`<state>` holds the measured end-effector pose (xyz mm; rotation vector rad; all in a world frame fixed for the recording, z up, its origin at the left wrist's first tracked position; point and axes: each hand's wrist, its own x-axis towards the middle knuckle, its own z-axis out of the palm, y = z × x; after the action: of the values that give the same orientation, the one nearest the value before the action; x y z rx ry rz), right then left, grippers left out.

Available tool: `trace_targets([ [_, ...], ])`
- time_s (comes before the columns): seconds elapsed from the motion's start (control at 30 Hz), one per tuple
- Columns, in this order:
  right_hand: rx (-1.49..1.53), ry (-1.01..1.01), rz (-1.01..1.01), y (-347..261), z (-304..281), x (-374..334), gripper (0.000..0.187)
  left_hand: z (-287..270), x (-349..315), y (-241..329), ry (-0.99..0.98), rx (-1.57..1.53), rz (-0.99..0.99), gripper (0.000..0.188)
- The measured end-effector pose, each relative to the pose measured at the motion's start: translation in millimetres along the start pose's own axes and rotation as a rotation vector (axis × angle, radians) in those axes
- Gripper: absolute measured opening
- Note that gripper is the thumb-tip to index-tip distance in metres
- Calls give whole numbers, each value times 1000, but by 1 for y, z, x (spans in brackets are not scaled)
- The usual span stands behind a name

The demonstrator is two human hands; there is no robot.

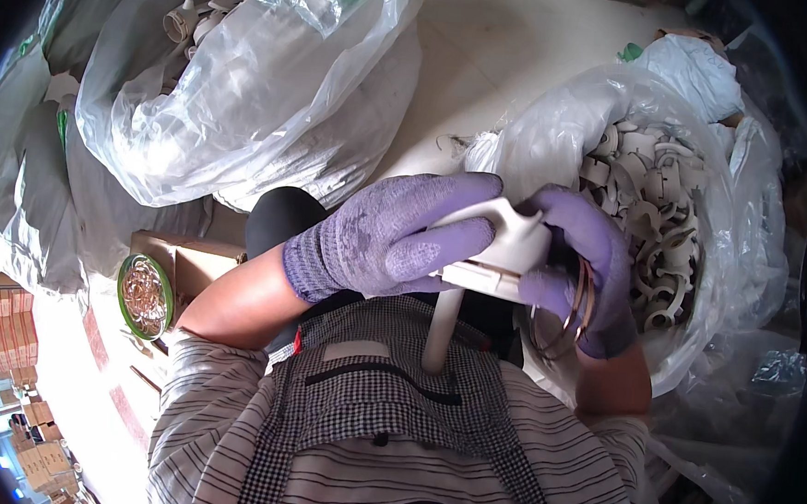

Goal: The person sits on the floor and repeatedly inserts copper wire rings into a white ceramic component, adjusting the fit with gloved hands. They handle multiple rings and the ceramic piece, occasionally reaching into a nearby bag of similar parts.

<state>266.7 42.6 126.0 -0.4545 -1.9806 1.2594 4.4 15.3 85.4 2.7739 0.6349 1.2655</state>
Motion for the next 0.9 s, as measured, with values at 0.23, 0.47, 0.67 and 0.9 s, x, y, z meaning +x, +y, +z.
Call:
trace_targets([
  [0.23,232,370,254,60,19,-38,42,18,-32,-10,-1,19,-377,102],
  [0.47,-428,711,354,83,-48,-135,33,-139,-80,-195,290,719,-810,72],
  [0.67,-468,943,454,141,-130,-240,39,-175,-77,-225,755,-282,-935,56],
  [0.9,-655,632,921,198,-130,-185,36,-7,-82,-101,528,-819,-1234,61],
])
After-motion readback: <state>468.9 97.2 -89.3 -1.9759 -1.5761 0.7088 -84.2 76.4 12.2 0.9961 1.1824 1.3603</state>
